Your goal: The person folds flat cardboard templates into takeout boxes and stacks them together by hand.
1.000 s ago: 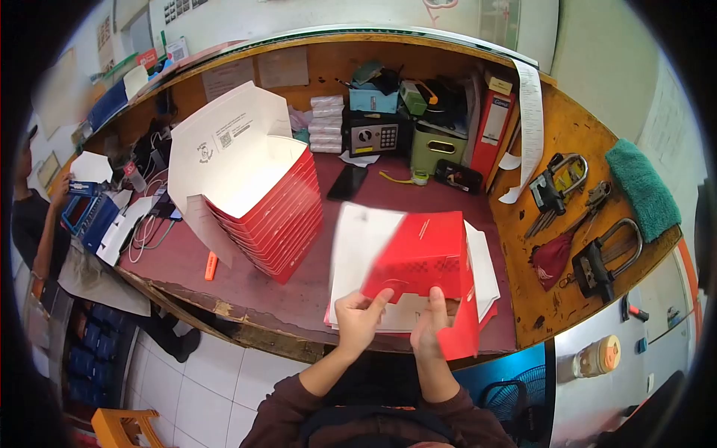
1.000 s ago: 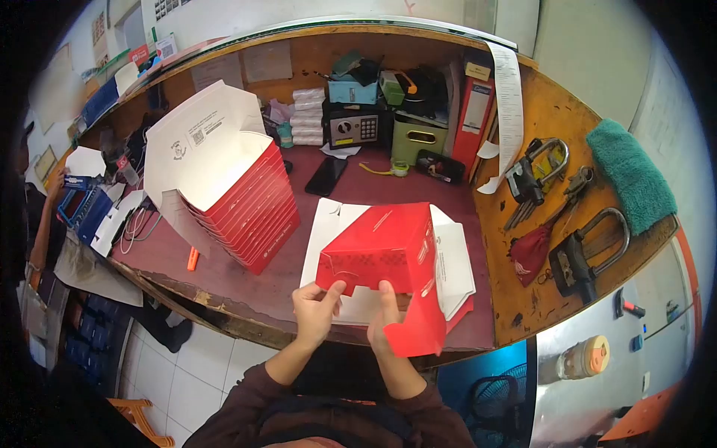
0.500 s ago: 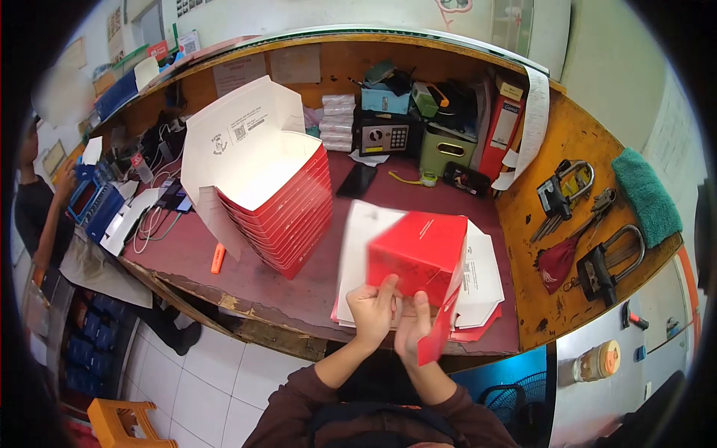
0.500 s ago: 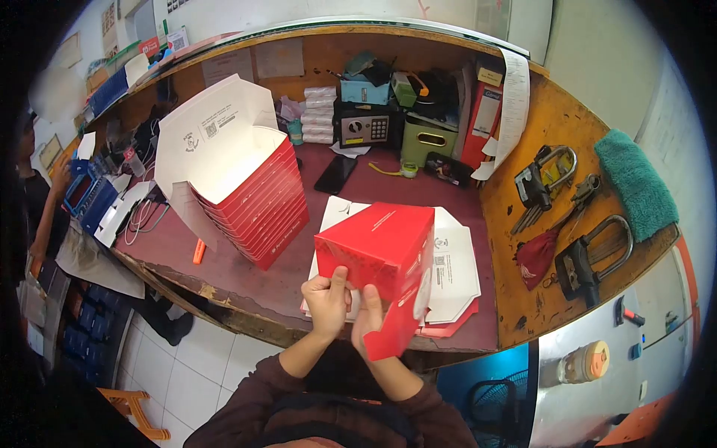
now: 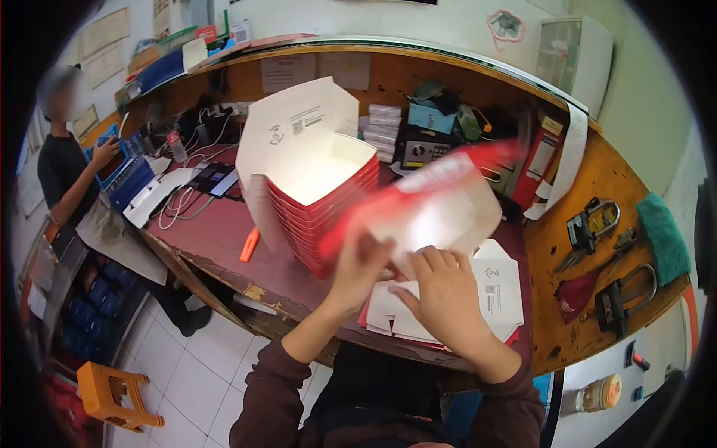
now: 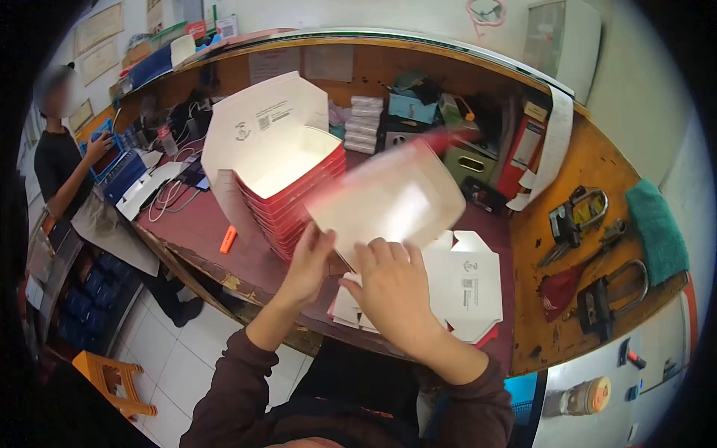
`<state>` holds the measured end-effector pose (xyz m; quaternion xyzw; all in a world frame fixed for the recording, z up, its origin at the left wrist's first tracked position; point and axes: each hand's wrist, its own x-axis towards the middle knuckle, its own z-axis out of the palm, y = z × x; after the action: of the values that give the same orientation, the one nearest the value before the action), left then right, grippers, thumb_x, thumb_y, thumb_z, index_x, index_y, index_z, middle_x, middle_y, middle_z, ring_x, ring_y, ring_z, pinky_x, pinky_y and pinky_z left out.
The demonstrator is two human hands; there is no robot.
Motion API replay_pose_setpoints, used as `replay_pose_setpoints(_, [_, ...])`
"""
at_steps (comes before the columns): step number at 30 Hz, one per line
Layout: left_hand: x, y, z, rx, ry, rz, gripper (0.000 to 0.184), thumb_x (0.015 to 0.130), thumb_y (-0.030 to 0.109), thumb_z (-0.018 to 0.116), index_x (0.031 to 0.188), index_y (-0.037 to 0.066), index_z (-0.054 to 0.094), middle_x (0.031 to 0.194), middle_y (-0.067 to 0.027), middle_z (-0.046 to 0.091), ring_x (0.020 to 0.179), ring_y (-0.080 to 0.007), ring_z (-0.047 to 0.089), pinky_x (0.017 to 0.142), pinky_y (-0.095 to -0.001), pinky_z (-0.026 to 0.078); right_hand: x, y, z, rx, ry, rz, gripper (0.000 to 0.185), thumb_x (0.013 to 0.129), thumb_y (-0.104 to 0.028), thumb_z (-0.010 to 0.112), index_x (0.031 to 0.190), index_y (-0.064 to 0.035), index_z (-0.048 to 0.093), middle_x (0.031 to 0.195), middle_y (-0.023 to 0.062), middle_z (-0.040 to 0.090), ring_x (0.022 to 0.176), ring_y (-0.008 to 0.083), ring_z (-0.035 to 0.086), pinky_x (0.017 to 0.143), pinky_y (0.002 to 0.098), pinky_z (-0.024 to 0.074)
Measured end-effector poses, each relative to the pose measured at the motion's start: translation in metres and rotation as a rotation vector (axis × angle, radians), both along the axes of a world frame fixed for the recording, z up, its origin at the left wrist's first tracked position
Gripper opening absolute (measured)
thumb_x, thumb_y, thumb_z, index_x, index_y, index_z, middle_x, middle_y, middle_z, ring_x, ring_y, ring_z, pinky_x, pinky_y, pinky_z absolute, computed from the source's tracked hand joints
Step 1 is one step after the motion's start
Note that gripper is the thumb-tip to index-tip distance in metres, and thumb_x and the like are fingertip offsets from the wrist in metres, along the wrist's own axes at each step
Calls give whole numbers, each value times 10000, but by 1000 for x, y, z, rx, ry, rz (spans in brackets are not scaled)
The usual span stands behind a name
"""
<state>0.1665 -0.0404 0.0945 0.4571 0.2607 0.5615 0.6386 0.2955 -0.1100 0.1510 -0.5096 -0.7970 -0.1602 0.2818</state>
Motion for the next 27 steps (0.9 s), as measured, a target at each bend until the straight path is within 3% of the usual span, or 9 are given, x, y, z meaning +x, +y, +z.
replay_pose_setpoints(3, [-29,-5,20,119,-267,56,469,830,172,576,1208,45,330,1024,-86,500,803,-142,555,589,-248,500,-12,27,27,33,-236,214,201,724,-225,617,809,-51,561,784,47,519,788,205,520,748,383,344])
replay_pose_setpoints(5, [-68,5,25,375,172,146,439,809,167,592,1168,18,387,1042,-97,501,843,-156,557,619,-273,499,-22,48,54,60,-238,361,146,751,-201,591,777,-60,561,753,53,513,743,205,523,727,369,342])
replay_pose_setpoints(7, [-97,21,37,867,849,739,239,742,96,590,950,-15,552,1018,-126,519,796,-224,588,617,-332,475,-35,70,86,-121,-153,548,183,761,-207,594,756,-26,568,736,93,560,744,255,559,702,381,386])
replay_pose_setpoints(9, [-117,39,31,822,1056,773,172,748,72,558,914,32,574,968,-112,544,725,-294,582,586,-351,474,-49,102,98,-286,-9,749,207,785,-182,595,751,12,529,647,151,534,637,303,535,619,342,404])
replay_pose_setpoints(11, [-125,42,35,900,1111,807,157,748,59,544,901,54,578,949,-87,555,691,-301,577,569,-358,472,-62,120,108,-252,-65,742,241,785,-202,598,771,34,554,643,178,541,610,297,537,572,344,411])
replay_pose_setpoints(13, [-130,46,39,978,1163,838,151,749,47,530,888,76,581,931,-61,566,658,-309,572,551,-365,470,-75,133,116,-494,-79,661,266,782,-226,599,853,30,583,642,181,542,594,266,523,585,350,411])
replay_pose_setpoints(15, [-131,48,42,1040,1224,817,129,744,53,538,855,94,588,891,-32,577,621,-276,577,514,-355,463,-82,151,113,-524,-112,619,315,767,-249,601,864,50,590,654,187,549,589,232,517,590,337,419])
replay_pose_setpoints(20, [-137,53,48,1095,1105,723,120,723,64,559,832,100,594,822,-13,581,615,-236,583,499,-323,459,-95,155,100,-383,-219,407,306,654,-267,640,660,38,616,585,197,579,576,305,589,581,363,471])
replay_pose_setpoints(27, [-145,66,47,1207,1015,633,107,704,63,578,801,98,606,787,-3,582,640,-199,591,506,-280,461,-108,143,92,-300,-225,243,278,617,-232,667,596,34,591,575,184,579,581,309,597,565,358,492])
